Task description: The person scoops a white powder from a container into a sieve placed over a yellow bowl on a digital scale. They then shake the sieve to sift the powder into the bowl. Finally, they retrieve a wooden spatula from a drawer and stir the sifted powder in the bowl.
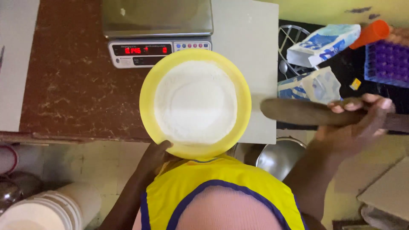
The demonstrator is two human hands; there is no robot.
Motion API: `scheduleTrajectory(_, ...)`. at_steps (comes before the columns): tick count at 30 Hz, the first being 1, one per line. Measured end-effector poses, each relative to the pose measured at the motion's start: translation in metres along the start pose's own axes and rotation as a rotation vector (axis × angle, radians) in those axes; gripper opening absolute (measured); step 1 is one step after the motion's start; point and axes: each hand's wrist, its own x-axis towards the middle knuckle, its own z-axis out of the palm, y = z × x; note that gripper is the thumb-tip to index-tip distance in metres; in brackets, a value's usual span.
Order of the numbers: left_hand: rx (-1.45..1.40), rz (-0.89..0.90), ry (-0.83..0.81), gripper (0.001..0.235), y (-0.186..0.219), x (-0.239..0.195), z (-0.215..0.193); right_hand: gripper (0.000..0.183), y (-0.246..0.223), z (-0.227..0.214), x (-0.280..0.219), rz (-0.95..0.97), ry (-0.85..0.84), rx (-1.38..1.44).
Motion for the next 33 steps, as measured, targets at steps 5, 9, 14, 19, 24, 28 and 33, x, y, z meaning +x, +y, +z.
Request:
scheduleTrajectory(5,0.042,0.162,0.158,0.061,-0.015,0.019,-0.015,0.044,0.017,0.048,-0.024,0.103,-0.106,0.209)
scheduleTrajectory(9,0.169,0.349,0.238,0.068,-0.040,0.053,-0.028,0.045,0.044,0.085,-0.040,0.154,-0.057,0.177)
scheduleTrajectory(14,0.305,0.581,0.032,0.067,-0.061,0.130,-0.064,0.058,0.083,0.101,-0.035,0.393,0.133,0.090)
scheduleTrajectory(19,0.124,0.789,-0.052,0.075,-0.039,0.169,-0.068,0.051,0.139,0.088,-0.071,0.365,0.068,0.200)
scheduleTrajectory(24,-0.141,0.944,-0.066,0.072,-0.017,0.126,-0.060,0.048,0.084,0.090,-0.092,0.345,-0.059,0.120)
scheduleTrajectory(28,0.060,0.463,-0.125,0.065,-0.019,0.073,-0.054,0.047,0.057,0.091,-0.077,0.194,0.005,0.198)
scheduleTrajectory(33,0.115,0.401,-0.261,0.078,0.011,0.047,-0.058,0.038,0.092,0.107,-0.067,0.161,0.104,0.231)
